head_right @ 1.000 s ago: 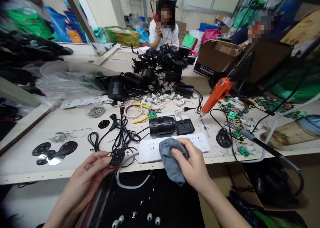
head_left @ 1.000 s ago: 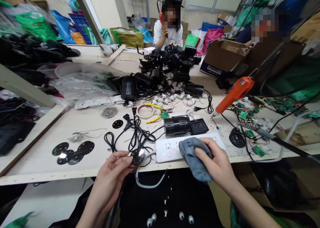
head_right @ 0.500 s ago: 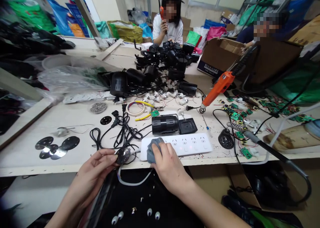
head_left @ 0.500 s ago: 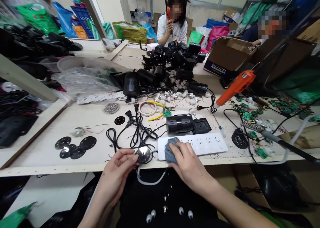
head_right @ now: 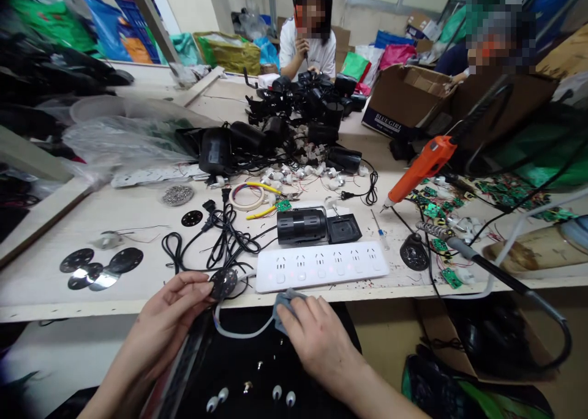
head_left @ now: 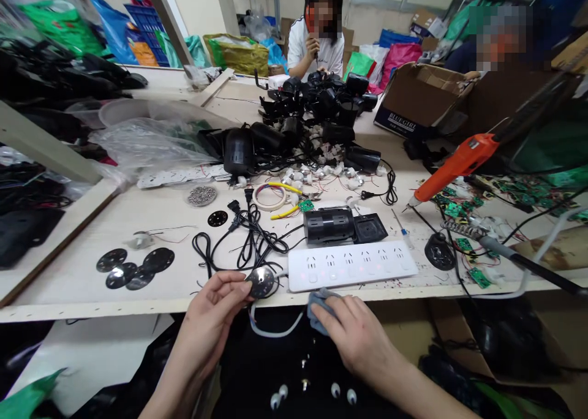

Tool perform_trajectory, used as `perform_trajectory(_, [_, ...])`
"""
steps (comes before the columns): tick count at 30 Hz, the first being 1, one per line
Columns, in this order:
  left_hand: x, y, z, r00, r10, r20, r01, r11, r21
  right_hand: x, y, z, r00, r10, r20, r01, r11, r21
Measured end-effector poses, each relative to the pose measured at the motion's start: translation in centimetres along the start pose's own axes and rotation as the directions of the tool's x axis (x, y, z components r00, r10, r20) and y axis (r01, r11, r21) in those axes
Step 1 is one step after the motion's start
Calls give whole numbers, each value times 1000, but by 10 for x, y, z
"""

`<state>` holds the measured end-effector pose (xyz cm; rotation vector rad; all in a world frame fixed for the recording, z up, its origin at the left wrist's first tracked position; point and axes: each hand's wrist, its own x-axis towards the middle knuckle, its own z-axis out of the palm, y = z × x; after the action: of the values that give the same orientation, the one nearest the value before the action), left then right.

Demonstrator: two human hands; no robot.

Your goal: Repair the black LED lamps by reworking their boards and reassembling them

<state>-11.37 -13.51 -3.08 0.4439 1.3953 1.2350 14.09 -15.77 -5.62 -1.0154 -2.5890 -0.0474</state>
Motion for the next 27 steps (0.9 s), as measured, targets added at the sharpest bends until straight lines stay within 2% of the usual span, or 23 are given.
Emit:
perform_trajectory(3, [-1, 1, 0, 1000, -4, 1, 4, 1000, 0, -2, -3, -6, 991, 123, 55, -123, 992, 1])
perform_trajectory(5, [-1, 1, 0, 1000, -3, 1, 3, 1000, -1, 8, -11, -6, 982, 151, 116, -147, 988, -41])
perform_trajectory(8, [0, 1, 1, 1000, 4, -6, -4, 1000, -4, 40, -28, 2, 975, 103, 198, -92, 994, -64])
perform_trajectory(10, [0, 1, 3, 1000, 7, -6, -7, 1000, -8, 64, -39, 11, 968, 58, 244, -57, 998, -10])
perform_trajectory(14, [2, -1, 4, 999, 17, -30, -18, 999, -36, 92, -46, 23, 964, 89, 251, -114, 990, 89])
perform_trajectory(18, [2, 0, 4, 998, 27, -60, -29, 999, -46, 84, -36, 16, 953, 143, 267, -190, 968, 162])
perform_trajectory(23, [2, 0, 4, 999, 8, -53, -9, 999, -34, 56, -10, -10, 878, 308, 366, -377, 917, 131])
perform_trajectory(27, [0, 0, 5, 997, 32, -68, -33, 999, -20, 36, 13, -30, 884, 351, 308, -453, 806, 382])
